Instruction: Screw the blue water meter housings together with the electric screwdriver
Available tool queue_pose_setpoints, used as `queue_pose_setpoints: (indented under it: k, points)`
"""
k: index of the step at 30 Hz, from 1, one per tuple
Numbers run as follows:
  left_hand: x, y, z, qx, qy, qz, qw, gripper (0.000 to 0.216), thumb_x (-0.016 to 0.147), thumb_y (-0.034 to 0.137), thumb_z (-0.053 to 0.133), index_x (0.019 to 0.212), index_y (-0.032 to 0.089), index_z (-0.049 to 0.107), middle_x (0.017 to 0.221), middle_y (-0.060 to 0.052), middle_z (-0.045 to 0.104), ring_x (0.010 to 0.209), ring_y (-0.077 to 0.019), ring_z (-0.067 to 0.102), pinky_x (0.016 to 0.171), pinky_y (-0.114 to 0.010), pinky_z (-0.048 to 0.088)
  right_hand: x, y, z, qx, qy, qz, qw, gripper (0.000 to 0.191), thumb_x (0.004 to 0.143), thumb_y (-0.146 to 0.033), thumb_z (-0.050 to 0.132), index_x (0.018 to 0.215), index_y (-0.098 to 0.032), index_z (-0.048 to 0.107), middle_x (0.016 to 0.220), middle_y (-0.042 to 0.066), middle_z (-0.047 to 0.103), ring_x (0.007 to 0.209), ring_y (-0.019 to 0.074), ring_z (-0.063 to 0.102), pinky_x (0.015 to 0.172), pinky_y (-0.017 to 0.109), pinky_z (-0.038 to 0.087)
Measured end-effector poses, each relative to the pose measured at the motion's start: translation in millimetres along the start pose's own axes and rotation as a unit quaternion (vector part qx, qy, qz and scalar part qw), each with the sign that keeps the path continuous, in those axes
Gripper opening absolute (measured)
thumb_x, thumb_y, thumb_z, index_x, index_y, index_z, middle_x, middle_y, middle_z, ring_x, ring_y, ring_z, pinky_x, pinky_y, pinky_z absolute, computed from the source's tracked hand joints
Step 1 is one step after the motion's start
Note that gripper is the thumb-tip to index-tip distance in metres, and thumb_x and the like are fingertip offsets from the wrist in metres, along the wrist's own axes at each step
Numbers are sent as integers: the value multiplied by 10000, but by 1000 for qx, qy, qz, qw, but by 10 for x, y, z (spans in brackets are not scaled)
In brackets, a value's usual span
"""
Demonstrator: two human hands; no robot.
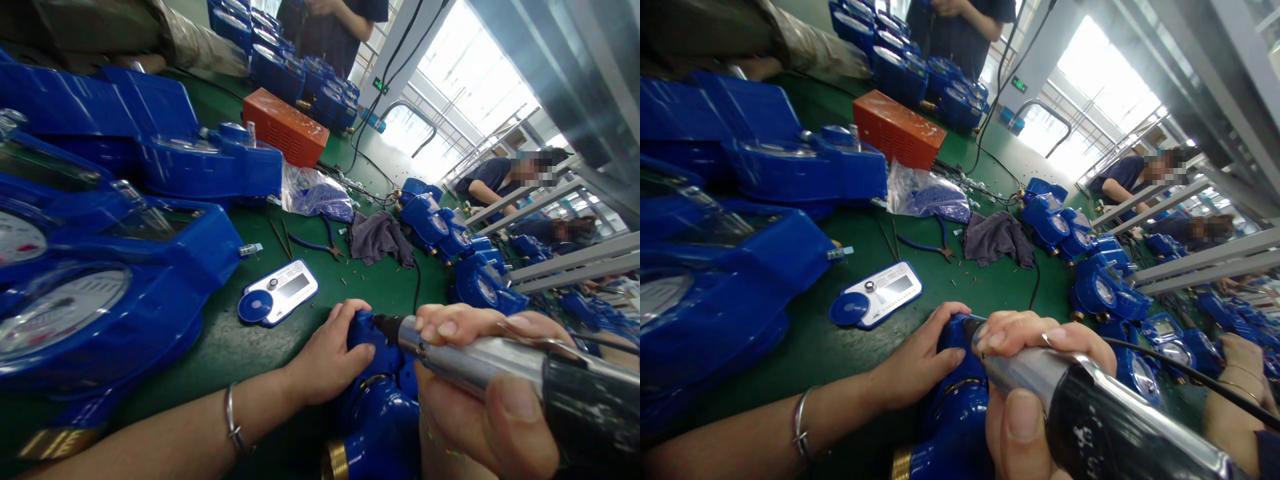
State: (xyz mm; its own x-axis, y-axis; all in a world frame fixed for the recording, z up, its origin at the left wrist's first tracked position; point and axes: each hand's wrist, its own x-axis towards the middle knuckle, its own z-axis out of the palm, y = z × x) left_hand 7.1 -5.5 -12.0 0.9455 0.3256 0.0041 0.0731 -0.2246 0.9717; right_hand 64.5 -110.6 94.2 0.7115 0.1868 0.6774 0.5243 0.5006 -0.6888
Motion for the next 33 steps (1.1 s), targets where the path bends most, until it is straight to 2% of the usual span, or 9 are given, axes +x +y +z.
queue_pose_setpoints:
  k: [7,18,23,30,33]
  points:
    - [-2,13,-5,1,-2,-3,1000,471,755,331,537,1199,229,416,1104,-62,493,1028,-266,502,935,-458,399,28,19,17,0,15,13,1000,294,702,-255,579,958,-214,440,682,-46,573,601,185,545,656,411,462]
    - [-5,19,0,-1,-1,2,1000,470,755,320,536,1200,224,418,1110,-68,485,1039,-273,498,940,-478,394,18,24,19,-2,24,-12,1000,282,707,-246,541,963,-197,436,682,-42,571,603,182,544,633,392,460]
    - [3,-13,10,-3,2,12,1000,459,757,313,544,1189,224,421,1096,-60,491,1035,-263,504,944,-467,400,6,41,10,7,1,-25,1000,336,734,-251,570,1038,-167,454,704,-24,585,635,186,562,618,379,473]
    - [11,-25,13,5,4,9,1000,461,732,296,533,1175,223,427,1075,-55,490,1016,-264,503,927,-478,400,16,88,-267,39,-65,-66,995,336,814,-225,475,1142,-159,439,814,29,638,689,210,607,571,380,508]
    - [16,-29,15,5,4,11,1000,466,726,302,525,1174,223,423,1081,-55,483,1023,-262,497,933,-472,391,28,84,-267,43,-72,-60,995,352,790,-236,496,1126,-143,440,804,34,641,690,219,611,582,388,512]
